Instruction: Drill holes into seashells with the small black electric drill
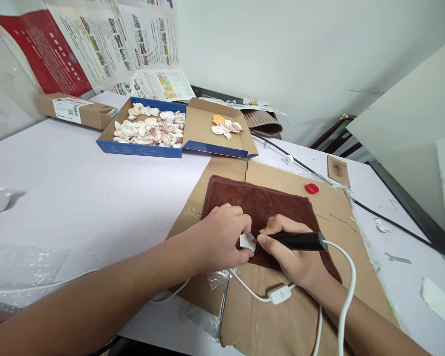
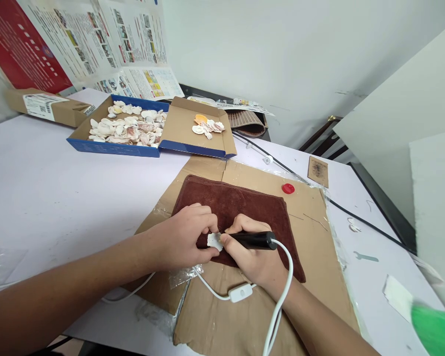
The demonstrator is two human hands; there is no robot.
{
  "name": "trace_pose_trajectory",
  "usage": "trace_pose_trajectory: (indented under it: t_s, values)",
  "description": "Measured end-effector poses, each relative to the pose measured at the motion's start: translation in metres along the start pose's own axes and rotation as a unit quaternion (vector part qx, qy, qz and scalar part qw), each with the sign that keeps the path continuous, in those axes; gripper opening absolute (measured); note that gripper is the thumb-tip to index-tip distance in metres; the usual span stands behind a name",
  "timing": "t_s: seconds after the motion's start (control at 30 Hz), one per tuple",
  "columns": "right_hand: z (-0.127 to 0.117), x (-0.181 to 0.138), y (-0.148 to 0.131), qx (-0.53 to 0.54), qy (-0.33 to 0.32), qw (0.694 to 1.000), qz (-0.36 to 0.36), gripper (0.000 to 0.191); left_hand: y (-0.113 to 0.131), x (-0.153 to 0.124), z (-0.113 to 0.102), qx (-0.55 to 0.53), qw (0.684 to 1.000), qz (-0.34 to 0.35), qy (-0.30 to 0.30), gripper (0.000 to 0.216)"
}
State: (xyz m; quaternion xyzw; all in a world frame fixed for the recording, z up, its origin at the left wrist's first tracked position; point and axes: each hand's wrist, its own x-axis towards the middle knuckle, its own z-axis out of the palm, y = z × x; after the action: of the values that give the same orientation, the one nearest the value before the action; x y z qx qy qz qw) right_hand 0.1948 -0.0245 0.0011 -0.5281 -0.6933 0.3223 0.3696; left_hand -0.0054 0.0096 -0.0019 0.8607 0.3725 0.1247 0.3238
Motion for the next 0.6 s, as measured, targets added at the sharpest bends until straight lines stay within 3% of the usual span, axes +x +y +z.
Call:
trace_pose_trajectory:
  t_s: [0.6]
  values:
    - [-0.0008,-0.0011,0.0005,-0.002,-0.002,1.000,-0.002,0.025,0.0023,-0.0002,-0.0024,-0.001,1.000,-0.007,-0.007,0.026]
